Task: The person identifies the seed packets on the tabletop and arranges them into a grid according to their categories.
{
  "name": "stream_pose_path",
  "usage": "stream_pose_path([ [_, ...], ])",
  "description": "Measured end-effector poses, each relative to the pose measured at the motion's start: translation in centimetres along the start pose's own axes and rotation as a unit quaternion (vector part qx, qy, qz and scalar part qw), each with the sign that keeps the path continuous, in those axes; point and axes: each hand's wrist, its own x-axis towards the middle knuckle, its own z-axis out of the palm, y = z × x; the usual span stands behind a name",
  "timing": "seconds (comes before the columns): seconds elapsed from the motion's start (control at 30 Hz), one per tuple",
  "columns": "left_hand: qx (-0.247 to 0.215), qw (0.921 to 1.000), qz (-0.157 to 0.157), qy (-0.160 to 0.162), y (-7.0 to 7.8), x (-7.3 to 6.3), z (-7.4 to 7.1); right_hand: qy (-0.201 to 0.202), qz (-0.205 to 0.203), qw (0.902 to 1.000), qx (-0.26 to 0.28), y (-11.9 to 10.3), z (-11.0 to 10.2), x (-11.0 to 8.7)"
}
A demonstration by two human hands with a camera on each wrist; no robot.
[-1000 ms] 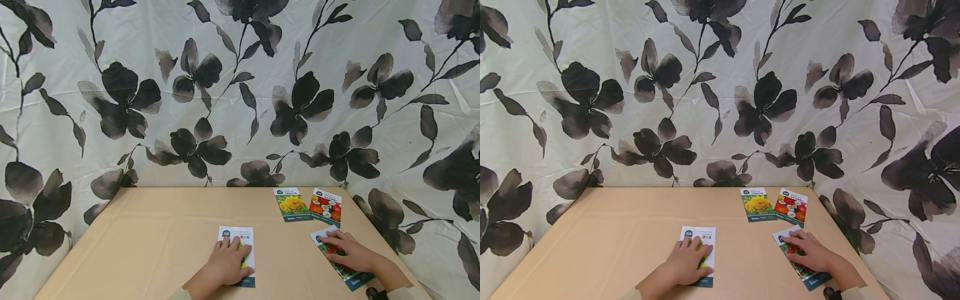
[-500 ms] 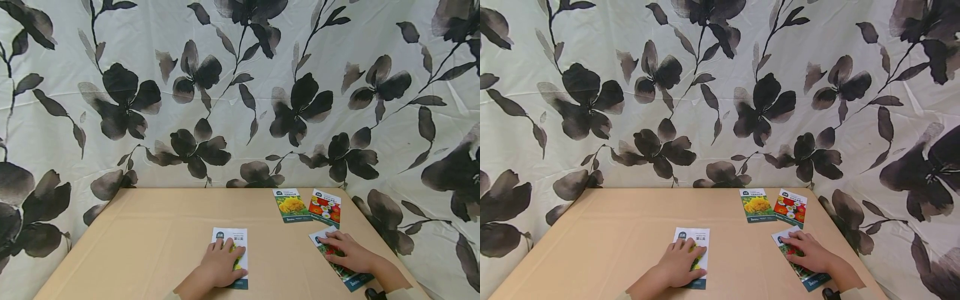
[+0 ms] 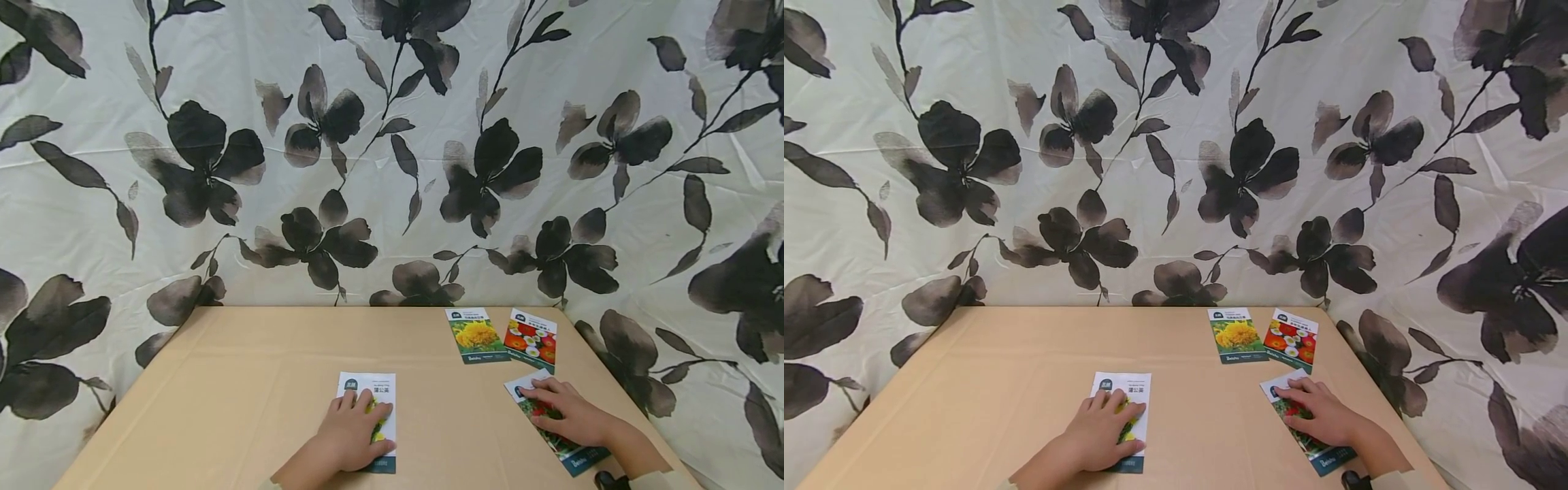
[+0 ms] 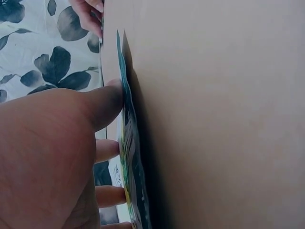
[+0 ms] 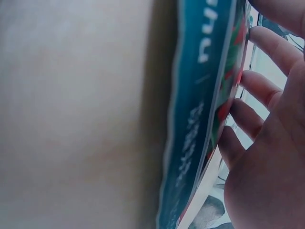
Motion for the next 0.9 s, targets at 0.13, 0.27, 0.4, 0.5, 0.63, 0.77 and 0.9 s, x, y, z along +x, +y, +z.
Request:
stream_pose_path([
  [0.13, -0.003, 0.9999, 0.008, 0.008, -0.4, -0.4, 0.0, 0.001, 0.006, 1.0, -0.002, -0.2, 0.1, -0.3],
  [0.27, -0.007, 0.9999, 0.01, 0.005, -0.6, -0.7, -0.1, 0.001, 0.007, 0.9999, -0.008, -0.3, 0.2, -0.4],
  [0.4, -0.008, 0.9999, 0.009, 0.002, -0.9, -1.0, -0.1, 0.0, 0.007, 1.0, -0.005, -0.3, 0.3, -0.5],
  [0.5, -0.009, 0.9999, 0.01, 0.006, -1.1, -1.1, -0.1, 0.001, 0.008, 1.0, -0.003, -0.3, 0.3, -0.6],
  [0.63, -0.01, 0.9999, 0.009, 0.008, -1.6, -1.2, 0.2, 0.004, 0.005, 1.0, -0.004, -0.3, 0.4, -0.6],
  [0.77, -0.012, 0.9999, 0.008, 0.006, -1.8, -1.4, -0.1, 0.003, 0.005, 1.0, 0.0, -0.3, 0.4, -0.6],
  [0.9, -0.017, 0.9998, 0.004, 0.001, -1.9, -1.6, -0.5, 0.002, 0.008, 1.0, -0.002, -0.3, 0.4, -0.5],
])
